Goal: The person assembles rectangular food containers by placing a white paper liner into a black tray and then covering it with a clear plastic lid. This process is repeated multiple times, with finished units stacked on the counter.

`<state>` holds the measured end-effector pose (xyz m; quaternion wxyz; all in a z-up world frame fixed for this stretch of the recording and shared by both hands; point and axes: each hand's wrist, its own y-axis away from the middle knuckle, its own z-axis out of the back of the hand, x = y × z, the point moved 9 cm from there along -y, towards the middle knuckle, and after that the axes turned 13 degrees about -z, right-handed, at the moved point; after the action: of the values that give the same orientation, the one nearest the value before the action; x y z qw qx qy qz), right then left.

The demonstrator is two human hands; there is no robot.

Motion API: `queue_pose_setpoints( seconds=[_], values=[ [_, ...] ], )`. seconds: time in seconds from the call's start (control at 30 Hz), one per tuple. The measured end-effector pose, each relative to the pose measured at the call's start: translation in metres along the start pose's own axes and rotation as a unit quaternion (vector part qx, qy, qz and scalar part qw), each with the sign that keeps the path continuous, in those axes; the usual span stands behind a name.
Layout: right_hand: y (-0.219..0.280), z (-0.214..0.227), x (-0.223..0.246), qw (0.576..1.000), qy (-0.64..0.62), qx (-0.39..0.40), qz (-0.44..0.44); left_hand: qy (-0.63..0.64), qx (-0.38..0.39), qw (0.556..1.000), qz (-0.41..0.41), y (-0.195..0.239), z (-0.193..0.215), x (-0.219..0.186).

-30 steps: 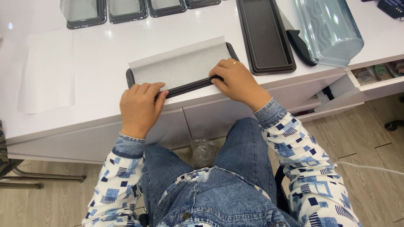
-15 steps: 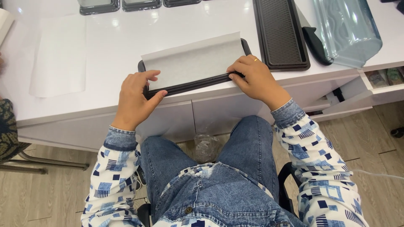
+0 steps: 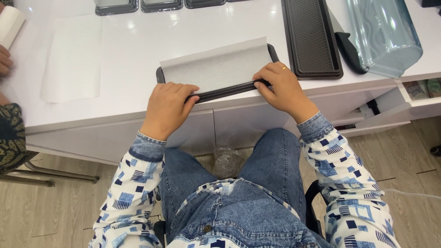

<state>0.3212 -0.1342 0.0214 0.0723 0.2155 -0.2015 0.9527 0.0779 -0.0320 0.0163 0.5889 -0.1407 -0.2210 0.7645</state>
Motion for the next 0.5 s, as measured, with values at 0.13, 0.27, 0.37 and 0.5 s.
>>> queue_pose_setpoints(
  seconds=[0.13, 0.27, 0.37, 0.5],
  values=[
    [-0.002, 0.009, 0.001, 0.996, -0.058, 0.042, -0.052, 0.062, 0.032, 0.997, 0.043, -0.01, -0.008, 0.002],
    [-0.008, 0.009, -0.01, 0.99, -0.083, 0.065, -0.089, 0.1, 0.076, 0.986, 0.106, -0.006, -0.013, 0.01],
    [-0.009, 0.004, -0.014, 0.991, -0.064, 0.075, -0.094, 0.147, 0.074, 0.983, 0.085, -0.017, 0.006, -0.009],
    [-0.009, 0.009, 0.0, 0.99, -0.068, 0.097, -0.082, 0.148, 0.069, 0.983, 0.081, -0.012, -0.019, 0.003]
  ],
)
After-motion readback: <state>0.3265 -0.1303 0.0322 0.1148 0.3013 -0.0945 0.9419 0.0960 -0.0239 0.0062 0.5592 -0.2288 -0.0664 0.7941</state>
